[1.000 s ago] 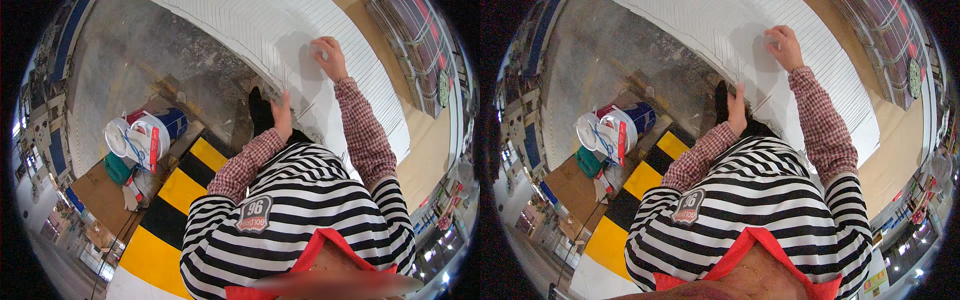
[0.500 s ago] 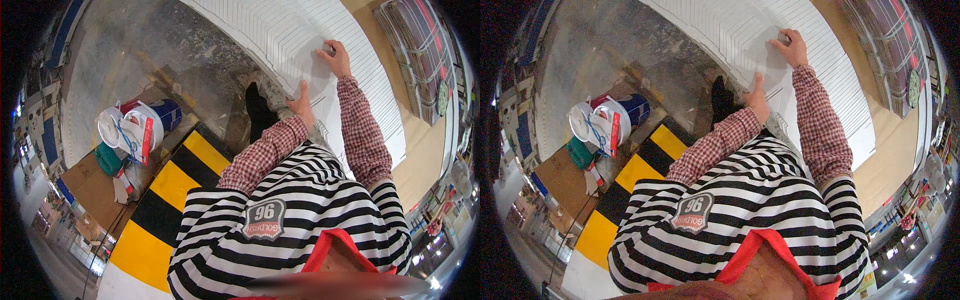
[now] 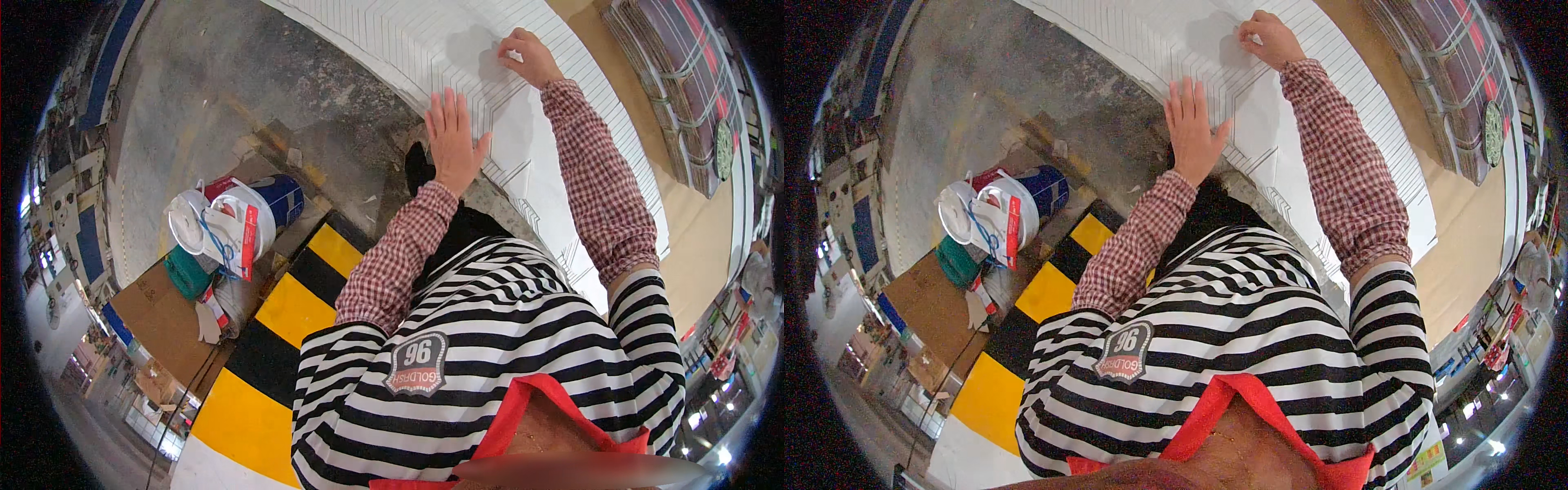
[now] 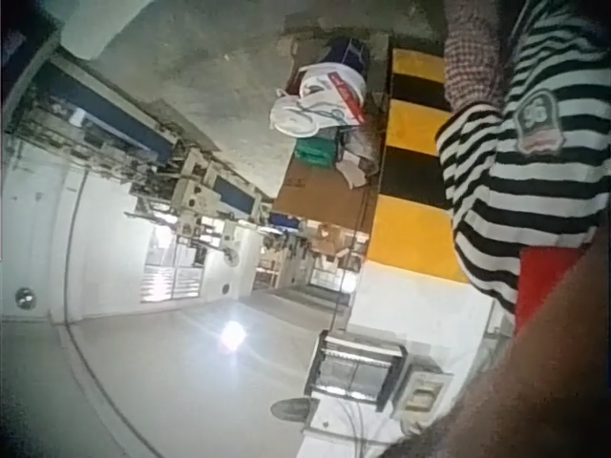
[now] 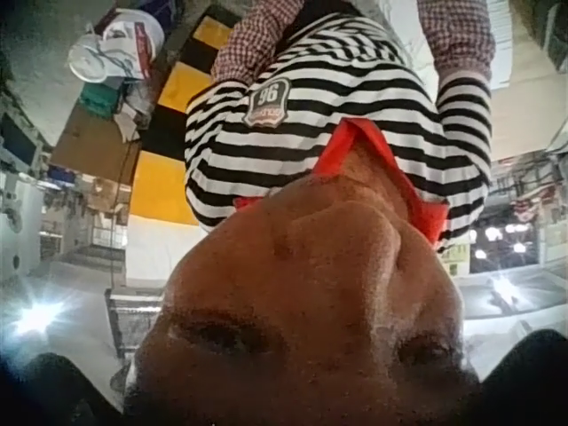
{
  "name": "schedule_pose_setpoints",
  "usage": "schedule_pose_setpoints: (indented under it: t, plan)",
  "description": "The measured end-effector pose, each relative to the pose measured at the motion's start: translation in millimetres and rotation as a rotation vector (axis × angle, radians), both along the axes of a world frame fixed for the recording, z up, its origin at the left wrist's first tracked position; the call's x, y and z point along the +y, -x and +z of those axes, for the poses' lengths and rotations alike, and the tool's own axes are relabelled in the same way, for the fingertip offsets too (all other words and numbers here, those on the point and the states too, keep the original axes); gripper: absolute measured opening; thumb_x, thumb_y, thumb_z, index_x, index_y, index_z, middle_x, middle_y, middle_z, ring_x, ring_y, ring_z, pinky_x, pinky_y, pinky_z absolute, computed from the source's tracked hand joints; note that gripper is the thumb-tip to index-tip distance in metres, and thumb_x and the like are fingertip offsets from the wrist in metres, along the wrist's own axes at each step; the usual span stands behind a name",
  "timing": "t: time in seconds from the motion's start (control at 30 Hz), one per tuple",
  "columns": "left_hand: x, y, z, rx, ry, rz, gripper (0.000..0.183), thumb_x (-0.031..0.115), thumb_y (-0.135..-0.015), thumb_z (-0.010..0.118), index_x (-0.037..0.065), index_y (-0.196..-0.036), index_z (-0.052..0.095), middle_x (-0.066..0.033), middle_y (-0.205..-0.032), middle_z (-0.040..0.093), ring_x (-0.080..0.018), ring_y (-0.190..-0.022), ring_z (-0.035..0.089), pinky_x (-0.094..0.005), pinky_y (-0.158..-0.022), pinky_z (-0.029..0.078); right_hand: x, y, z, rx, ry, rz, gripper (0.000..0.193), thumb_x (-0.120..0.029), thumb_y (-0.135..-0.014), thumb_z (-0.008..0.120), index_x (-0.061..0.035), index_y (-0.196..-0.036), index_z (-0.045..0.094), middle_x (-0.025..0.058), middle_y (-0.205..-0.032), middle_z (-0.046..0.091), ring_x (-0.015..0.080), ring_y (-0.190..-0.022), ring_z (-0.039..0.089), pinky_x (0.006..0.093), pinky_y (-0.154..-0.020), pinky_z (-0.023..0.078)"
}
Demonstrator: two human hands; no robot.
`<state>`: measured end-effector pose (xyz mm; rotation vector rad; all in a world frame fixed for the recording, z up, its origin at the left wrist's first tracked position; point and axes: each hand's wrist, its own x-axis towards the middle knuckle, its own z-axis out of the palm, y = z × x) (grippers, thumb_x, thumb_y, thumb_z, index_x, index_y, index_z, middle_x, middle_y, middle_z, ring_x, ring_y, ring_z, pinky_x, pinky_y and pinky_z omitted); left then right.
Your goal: Manually aligning and stacking large white paper or cardboard sheets on an industrial workbench.
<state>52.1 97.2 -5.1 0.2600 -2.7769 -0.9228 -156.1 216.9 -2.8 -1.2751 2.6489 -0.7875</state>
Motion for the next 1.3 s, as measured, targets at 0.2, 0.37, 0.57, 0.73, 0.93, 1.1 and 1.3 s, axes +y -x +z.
schedule_pose_setpoints:
  t: [0.2,0.37,0.57,0.73,0.93,1.1,1.3]
  plan:
    - [-7.7,5.4,-18.2,-0.077,0.174,-0.068,0.080,0.042,-0.075,0.055,-0.003,-0.131,0.022,-0.0183,-0.139,0.016,-0.0361,-0.129,0.012,-0.0511,-0.102,0.012,0.2,9.0,-5.8,-0.582,-0.017,-0.205,0.020,-0.024,-0.076,0.063,-0.0056,-0.080,0.056,0.0052,-0.064,0.049,0.0157,-0.058,0.045,0.0281,-0.057,0.039]
    - [-7.1,6.3,-15.2,-0.092,0.172,-0.083,0.079,0.043,-0.076,0.053,-0.004,-0.131,0.021,-0.0184,-0.140,0.013,-0.0359,-0.129,0.010,-0.0521,-0.102,0.010,4.4,-1.7,-20.7,-0.436,-0.041,-0.229,0.032,-0.034,-0.080,0.058,-0.0022,-0.077,0.055,0.0057,-0.057,0.047,0.0137,-0.055,0.041,0.0285,-0.053,0.037]
    - [-9.0,5.6,-15.3,-0.095,0.168,-0.082,0.079,0.044,-0.076,0.053,-0.004,-0.130,0.022,-0.0186,-0.140,0.013,-0.0358,-0.129,0.010,-0.0521,-0.102,0.010,-3.0,-11.7,-13.2,-0.377,0.107,-0.267,0.023,-0.025,-0.079,0.061,-0.0025,-0.078,0.056,0.0046,-0.063,0.050,0.0131,-0.057,0.043,0.0274,-0.056,0.039]
    - [-9.3,5.3,-18.1,-0.071,0.165,-0.091,0.080,0.044,-0.076,0.054,-0.004,-0.131,0.021,-0.0180,-0.140,0.014,-0.0354,-0.129,0.011,-0.0523,-0.101,0.010,-10.5,4.1,-8.8,-0.088,0.185,-0.044,0.015,-0.016,-0.075,0.064,-0.0037,-0.080,0.057,0.0023,-0.070,0.051,0.0129,-0.058,0.044,0.0252,-0.059,0.041]
    - [-9.3,5.0,-20.4,-0.068,0.187,-0.090,0.081,0.045,-0.076,0.054,-0.003,-0.131,0.020,-0.0183,-0.140,0.013,-0.0350,-0.129,0.011,-0.0526,-0.101,0.011,-11.2,16.7,-19.4,-0.460,-0.083,-0.154,0.024,-0.028,-0.077,0.062,-0.0052,-0.081,0.056,0.0029,-0.061,0.051,0.0155,-0.055,0.043,0.0276,-0.054,0.038]
    - [-5.9,8.5,-17.6,-0.073,0.200,-0.106,0.080,0.045,-0.076,0.053,-0.003,-0.131,0.021,-0.0186,-0.140,0.012,-0.0353,-0.129,0.010,-0.0531,-0.101,0.010,-1.8,10.4,-29.5,-0.367,-0.046,-0.211,0.027,-0.031,-0.077,0.062,-0.0048,-0.079,0.056,0.0033,-0.060,0.051,0.0156,-0.054,0.043,0.0279,-0.054,0.038]
    - [-8.2,5.9,-16.9,-0.051,0.199,-0.108,0.071,0.046,-0.079,0.050,0.004,-0.131,0.026,-0.0211,-0.138,0.015,-0.0401,-0.128,0.010,-0.0551,-0.100,0.012,10.1,-6.7,-4.7,-0.281,0.217,-0.190,0.013,-0.017,-0.075,0.062,-0.0066,-0.081,0.057,0.0025,-0.070,0.050,0.0142,-0.061,0.047,0.0266,-0.060,0.042]
